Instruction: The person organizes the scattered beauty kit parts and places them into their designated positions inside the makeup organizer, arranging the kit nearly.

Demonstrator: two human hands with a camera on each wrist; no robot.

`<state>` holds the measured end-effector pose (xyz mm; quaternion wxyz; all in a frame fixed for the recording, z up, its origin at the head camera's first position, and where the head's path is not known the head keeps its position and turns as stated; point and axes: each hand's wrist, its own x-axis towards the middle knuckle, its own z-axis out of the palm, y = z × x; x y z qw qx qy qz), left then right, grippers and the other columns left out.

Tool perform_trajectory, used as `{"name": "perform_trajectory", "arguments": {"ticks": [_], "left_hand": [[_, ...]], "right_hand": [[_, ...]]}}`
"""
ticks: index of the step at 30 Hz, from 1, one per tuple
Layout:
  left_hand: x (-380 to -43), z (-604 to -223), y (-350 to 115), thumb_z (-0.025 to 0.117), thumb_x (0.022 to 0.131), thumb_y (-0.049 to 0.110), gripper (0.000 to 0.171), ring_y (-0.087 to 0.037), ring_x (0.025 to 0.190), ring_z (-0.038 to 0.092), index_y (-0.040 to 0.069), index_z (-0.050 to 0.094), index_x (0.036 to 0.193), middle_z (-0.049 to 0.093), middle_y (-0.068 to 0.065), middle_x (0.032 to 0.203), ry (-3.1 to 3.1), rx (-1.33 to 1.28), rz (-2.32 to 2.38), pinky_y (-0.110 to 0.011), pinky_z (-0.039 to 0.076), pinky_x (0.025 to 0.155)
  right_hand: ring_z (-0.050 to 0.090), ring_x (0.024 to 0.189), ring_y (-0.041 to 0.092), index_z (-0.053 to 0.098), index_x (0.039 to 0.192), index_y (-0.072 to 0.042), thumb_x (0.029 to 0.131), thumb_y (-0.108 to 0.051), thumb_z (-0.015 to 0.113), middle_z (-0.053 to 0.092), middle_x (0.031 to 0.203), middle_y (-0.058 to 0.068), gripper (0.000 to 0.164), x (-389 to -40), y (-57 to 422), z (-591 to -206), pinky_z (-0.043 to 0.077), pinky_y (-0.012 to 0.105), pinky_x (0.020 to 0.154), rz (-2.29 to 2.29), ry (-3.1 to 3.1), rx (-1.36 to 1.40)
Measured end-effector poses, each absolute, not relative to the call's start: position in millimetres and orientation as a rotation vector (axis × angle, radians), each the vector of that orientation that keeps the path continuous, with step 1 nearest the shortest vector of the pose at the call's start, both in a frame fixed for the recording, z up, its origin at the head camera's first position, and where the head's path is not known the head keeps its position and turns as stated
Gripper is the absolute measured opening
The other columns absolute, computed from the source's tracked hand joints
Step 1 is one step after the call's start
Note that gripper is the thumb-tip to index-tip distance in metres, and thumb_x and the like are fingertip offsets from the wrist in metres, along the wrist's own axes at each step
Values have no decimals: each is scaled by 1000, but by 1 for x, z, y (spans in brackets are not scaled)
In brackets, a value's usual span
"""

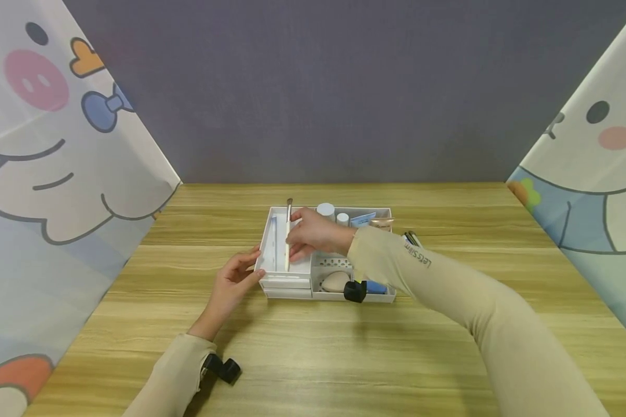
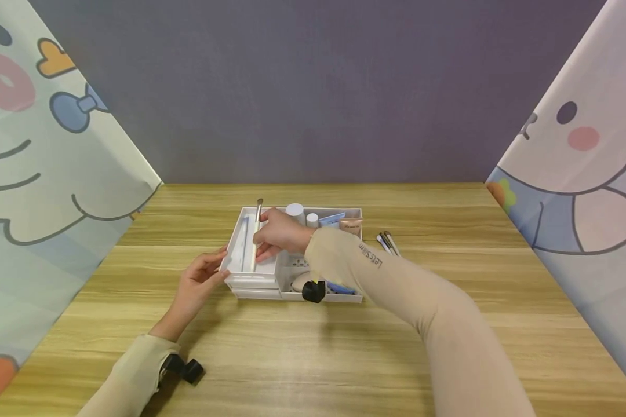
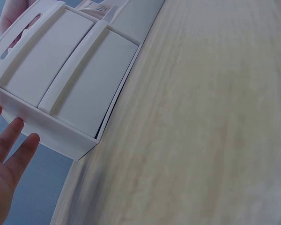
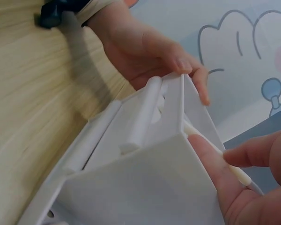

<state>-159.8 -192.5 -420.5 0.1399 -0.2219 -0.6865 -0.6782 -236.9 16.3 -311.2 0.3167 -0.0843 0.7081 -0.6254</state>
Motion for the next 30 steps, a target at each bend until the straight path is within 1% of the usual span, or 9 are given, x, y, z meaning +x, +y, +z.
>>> {"name": "perform_trajectory", "arguments": {"ticks": [5,11,19,26,30], "left_hand": [[-160,-420,-194,61,84,-22,32,-7,115,61,-19,55,115,63,6,130,-1983,-641,-1957,-21,55,87],[-159,-421,-194,60,84,-23,32,-7,114,62,-18,55,115,63,7,130,-1974,-638,-1963,-20,54,87],[-160,-421,-194,60,84,-23,31,-8,115,62,-19,55,115,63,5,131,-1965,-662,-1977,-21,55,87],[-160,-421,-194,60,84,-23,31,-8,115,61,-19,54,114,63,4,131,-1961,-659,-1987,-21,55,87],[-160,-420,-193,60,83,-23,31,-8,115,62,-19,54,113,63,5,130,-1967,-653,-1972,-21,55,87]], "right_hand": [[60,51,20,23,145,7,91,15,52,59,80,19,62,-243,11,-310,59,28,52,-1546,1861,-182],[59,51,20,24,147,6,93,13,53,57,80,17,61,-246,7,-308,60,30,53,-1487,1855,-159],[62,56,22,26,144,5,94,13,52,56,87,18,58,-247,9,-308,61,32,57,-1496,1824,-154],[63,57,21,28,144,6,95,12,53,57,79,17,56,-249,13,-311,61,32,59,-1527,1798,-186],[64,61,21,29,145,5,95,11,54,59,82,18,56,-249,17,-314,62,32,61,-1564,1780,-215]]}}
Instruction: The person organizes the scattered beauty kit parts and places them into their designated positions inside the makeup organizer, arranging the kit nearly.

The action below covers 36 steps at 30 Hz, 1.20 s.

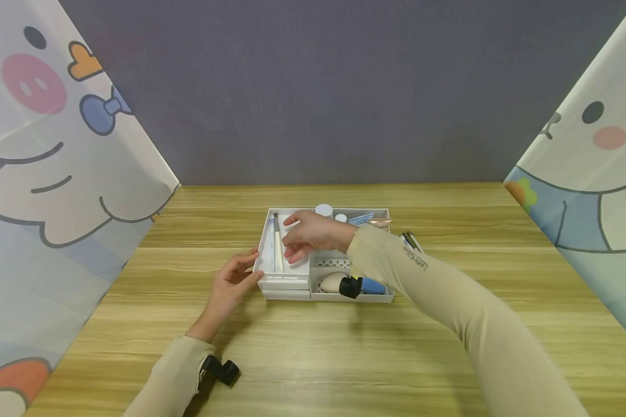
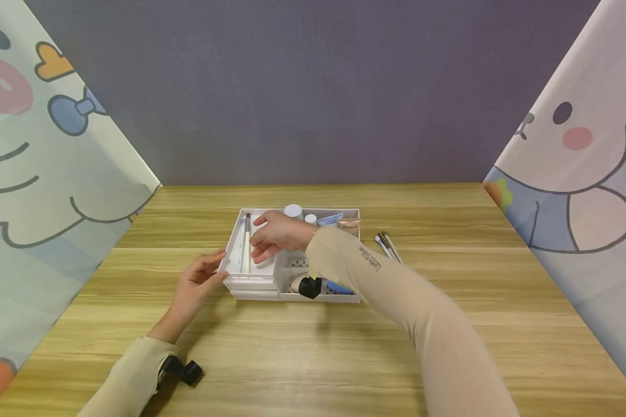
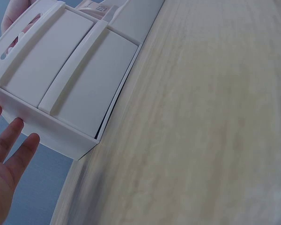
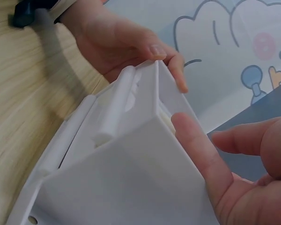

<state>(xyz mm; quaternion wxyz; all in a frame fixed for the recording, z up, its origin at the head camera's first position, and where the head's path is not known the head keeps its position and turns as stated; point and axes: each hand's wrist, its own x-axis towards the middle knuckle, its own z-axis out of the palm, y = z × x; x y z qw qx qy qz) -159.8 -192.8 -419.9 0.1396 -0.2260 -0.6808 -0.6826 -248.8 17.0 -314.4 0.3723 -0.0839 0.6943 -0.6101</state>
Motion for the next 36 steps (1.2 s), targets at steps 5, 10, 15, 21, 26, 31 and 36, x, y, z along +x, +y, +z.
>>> {"name": "perform_trajectory", "arguments": {"ticks": [5,10,15,21,26,31,36], "left_hand": [[-160,-421,-193,60,83,-24,32,-8,115,62,-19,54,113,64,5,130,-1956,-657,-1973,-22,55,88],[-160,-421,-193,59,82,-25,33,-8,115,62,-20,55,114,64,5,130,-1931,-668,-1982,-22,55,87],[-160,-421,-193,59,83,-24,33,-8,113,63,-18,55,115,64,5,130,-1932,-664,-1997,-21,55,86],[-160,-421,-192,60,83,-24,33,-8,114,62,-18,56,115,63,4,131,-1944,-650,-1991,-22,55,87],[-160,-421,-193,61,84,-22,33,-8,114,62,-16,57,116,62,7,132,-1967,-635,-1984,-21,54,87],[-159,-420,-193,60,84,-23,34,-7,115,61,-16,57,117,62,7,132,-1964,-638,-1983,-20,54,88],[-159,-421,-192,61,83,-23,34,-7,114,62,-18,56,116,62,7,131,-1970,-632,-1970,-20,54,87]], "right_hand": [[66,71,23,31,146,4,95,9,55,60,97,21,56,-246,24,-318,62,35,68,-1633,1756,-277],[68,79,24,31,146,5,97,9,52,59,105,23,53,-240,31,-322,61,37,75,-1731,1713,-360],[68,85,23,28,146,8,99,8,49,58,104,19,52,-234,39,-326,59,39,84,-1830,1650,-454],[68,92,22,26,147,10,99,8,48,60,102,11,52,-225,53,-329,55,45,93,-1921,1609,-544],[67,94,22,25,146,12,100,8,47,61,100,8,52,-218,67,-328,54,46,95,-1959,1588,-582],[67,95,23,25,146,13,101,7,47,61,101,9,51,-214,79,-329,53,48,95,-1947,1596,-611],[67,95,23,24,144,15,102,6,45,61,101,8,48,-210,89,-333,52,51,96,-1917,1584,-670]]}}
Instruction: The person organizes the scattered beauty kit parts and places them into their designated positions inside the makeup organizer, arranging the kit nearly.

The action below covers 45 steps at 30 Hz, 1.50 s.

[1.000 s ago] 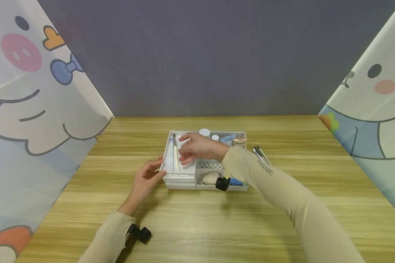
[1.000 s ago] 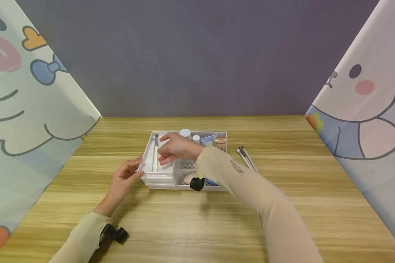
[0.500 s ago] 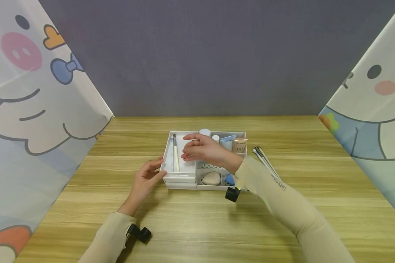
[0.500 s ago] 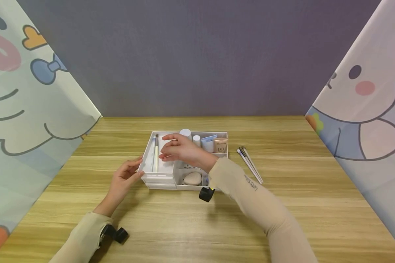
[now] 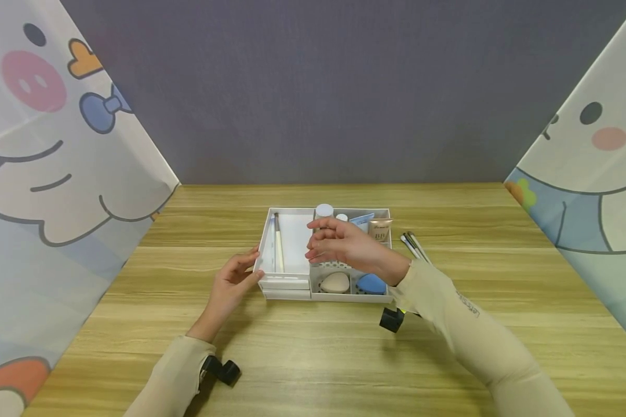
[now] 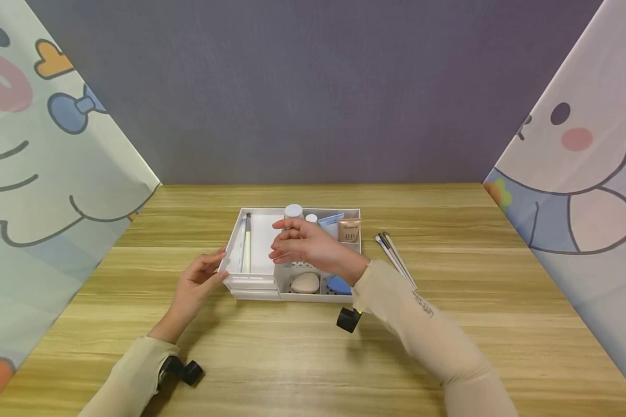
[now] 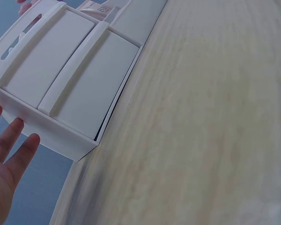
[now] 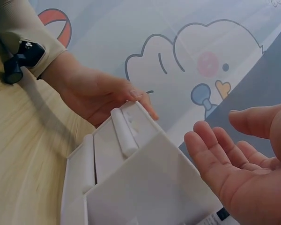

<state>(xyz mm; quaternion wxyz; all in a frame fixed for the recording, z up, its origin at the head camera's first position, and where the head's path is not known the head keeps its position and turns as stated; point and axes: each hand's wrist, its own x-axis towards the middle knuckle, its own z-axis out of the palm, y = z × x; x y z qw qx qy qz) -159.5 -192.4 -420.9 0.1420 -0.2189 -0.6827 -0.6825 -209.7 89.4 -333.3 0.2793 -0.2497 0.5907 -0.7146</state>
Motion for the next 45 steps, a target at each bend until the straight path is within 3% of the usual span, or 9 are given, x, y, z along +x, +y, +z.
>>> {"name": "perform_trajectory", "arguments": {"ticks": [5,12,23,30,38,45], "left_hand": [[-160,-421,-192,61,83,-23,33,-7,113,62,-18,56,116,62,8,131,-1978,-624,-1962,-21,55,87],[-160,-422,-192,61,83,-23,33,-7,114,62,-16,57,116,63,7,130,-1977,-619,-1966,-21,54,87],[-159,-422,-192,60,83,-24,33,-7,114,62,-17,57,115,63,7,130,-1954,-657,-1969,-20,54,87],[-159,-422,-192,59,83,-24,34,-6,116,60,-17,56,116,62,7,132,-1943,-685,-1978,-20,54,87],[-159,-421,-193,59,83,-24,33,-7,117,60,-19,54,116,62,6,132,-1940,-690,-1975,-20,54,88],[-159,-421,-193,60,83,-23,33,-7,116,61,-20,53,115,62,6,132,-1964,-675,-1955,-21,54,88]], "right_hand": [[67,95,22,24,144,15,102,7,44,61,103,10,47,-204,99,-338,55,44,92,-1904,1555,-679],[66,97,23,22,145,15,102,5,45,62,104,9,49,-196,116,-347,55,45,93,-1890,1553,-685],[66,97,21,33,140,11,101,5,48,61,102,6,42,-190,149,-366,57,41,90,-1893,1581,-646],[67,97,21,45,134,-2,101,3,52,61,101,5,34,-188,173,-374,58,38,88,-1913,1579,-617],[68,98,21,38,137,7,102,1,52,61,104,5,38,-188,198,-381,57,36,88,-1909,1621,-638],[66,96,19,42,135,2,102,0,51,62,107,6,34,-186,217,-382,58,34,87,-1923,1628,-654]]}}
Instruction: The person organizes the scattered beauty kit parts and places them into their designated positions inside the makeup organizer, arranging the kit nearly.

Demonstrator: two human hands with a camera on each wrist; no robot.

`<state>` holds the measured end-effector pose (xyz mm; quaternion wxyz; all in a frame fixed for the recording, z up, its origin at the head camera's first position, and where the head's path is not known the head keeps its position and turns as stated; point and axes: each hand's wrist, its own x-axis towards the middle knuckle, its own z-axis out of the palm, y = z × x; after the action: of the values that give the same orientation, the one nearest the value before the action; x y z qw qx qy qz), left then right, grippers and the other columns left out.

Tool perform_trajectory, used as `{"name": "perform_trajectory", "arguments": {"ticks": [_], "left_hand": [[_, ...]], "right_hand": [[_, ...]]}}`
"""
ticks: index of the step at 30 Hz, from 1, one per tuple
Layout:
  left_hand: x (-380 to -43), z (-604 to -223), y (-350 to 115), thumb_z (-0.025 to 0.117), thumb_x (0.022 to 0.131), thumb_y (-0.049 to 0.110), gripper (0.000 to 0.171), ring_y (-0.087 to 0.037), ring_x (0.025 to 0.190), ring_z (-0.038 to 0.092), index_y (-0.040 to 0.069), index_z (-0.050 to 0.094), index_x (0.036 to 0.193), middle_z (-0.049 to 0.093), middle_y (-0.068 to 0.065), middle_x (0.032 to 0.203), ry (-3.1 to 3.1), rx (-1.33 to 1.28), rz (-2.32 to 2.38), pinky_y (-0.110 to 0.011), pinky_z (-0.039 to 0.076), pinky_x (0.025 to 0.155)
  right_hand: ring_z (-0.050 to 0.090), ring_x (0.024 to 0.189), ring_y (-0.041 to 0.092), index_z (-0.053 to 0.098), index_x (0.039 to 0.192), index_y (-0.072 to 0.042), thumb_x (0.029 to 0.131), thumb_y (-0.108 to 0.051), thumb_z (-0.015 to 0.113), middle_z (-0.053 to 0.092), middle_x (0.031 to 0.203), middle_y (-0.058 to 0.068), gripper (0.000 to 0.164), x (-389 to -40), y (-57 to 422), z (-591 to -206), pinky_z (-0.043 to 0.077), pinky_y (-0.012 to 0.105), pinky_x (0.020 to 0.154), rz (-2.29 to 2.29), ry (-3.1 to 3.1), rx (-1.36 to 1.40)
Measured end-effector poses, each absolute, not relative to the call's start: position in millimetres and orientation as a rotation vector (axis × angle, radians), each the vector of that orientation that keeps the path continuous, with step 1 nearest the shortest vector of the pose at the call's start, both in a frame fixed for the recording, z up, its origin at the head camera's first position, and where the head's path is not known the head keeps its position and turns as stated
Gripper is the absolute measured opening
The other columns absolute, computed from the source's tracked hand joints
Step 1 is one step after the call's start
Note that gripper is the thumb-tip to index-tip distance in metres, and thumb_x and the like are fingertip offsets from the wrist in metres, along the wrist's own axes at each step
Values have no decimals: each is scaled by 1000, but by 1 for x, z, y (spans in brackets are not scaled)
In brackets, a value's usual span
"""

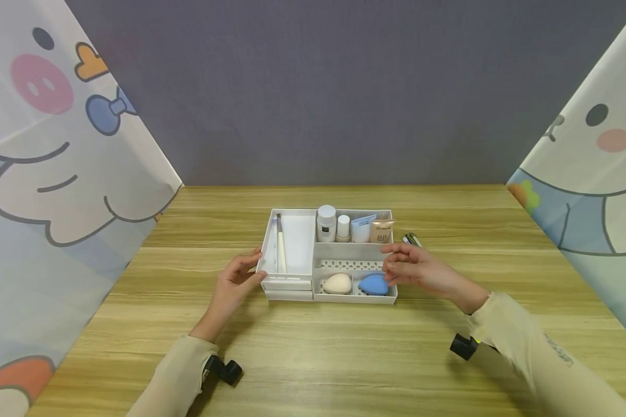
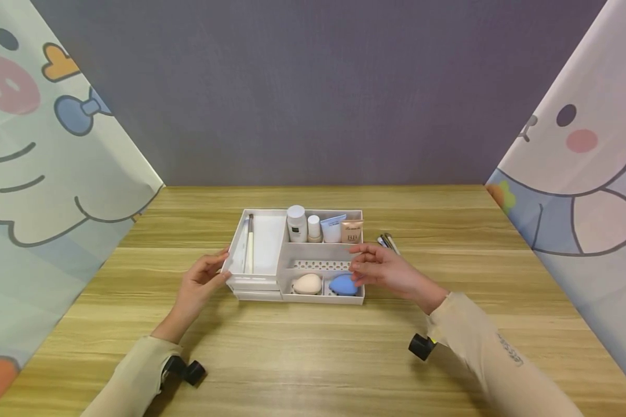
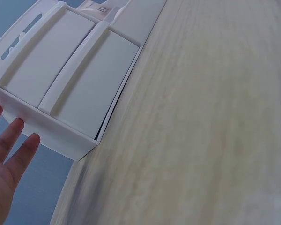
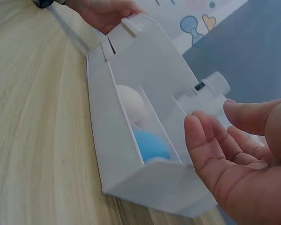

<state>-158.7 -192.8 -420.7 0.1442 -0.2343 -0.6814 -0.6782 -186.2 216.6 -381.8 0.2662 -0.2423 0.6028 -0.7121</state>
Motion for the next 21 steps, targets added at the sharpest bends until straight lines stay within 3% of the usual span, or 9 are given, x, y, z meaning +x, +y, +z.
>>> {"name": "perform_trajectory", "arguments": {"ticks": [8,14,19,21], "left_hand": [[-159,-421,-193,61,84,-22,32,-7,115,61,-18,54,116,62,6,133,-1990,-662,-1946,-22,54,88],[-159,-421,-193,61,83,-23,33,-6,116,61,-19,54,115,62,7,132,-1984,-662,-1942,-22,54,89],[-159,-421,-193,61,84,-22,32,-6,116,61,-18,55,115,62,6,132,-1985,-666,-1935,-22,54,89],[-159,-421,-193,61,84,-22,33,-6,115,61,-17,56,115,62,6,132,-1984,-663,-1934,-22,54,89]], "right_hand": [[64,93,17,38,134,11,101,1,53,60,107,8,38,-187,238,-383,58,31,82,-1885,1839,-547],[66,89,18,47,128,1,100,2,54,61,103,8,28,-191,253,-387,59,29,76,-1854,1972,-441],[67,87,19,33,134,20,98,4,55,60,103,13,45,-196,261,-391,60,31,75,-1785,2108,-365],[67,86,18,29,135,23,98,3,55,60,103,16,49,-199,265,-393,60,31,75,-1748,2175,-342]]}}
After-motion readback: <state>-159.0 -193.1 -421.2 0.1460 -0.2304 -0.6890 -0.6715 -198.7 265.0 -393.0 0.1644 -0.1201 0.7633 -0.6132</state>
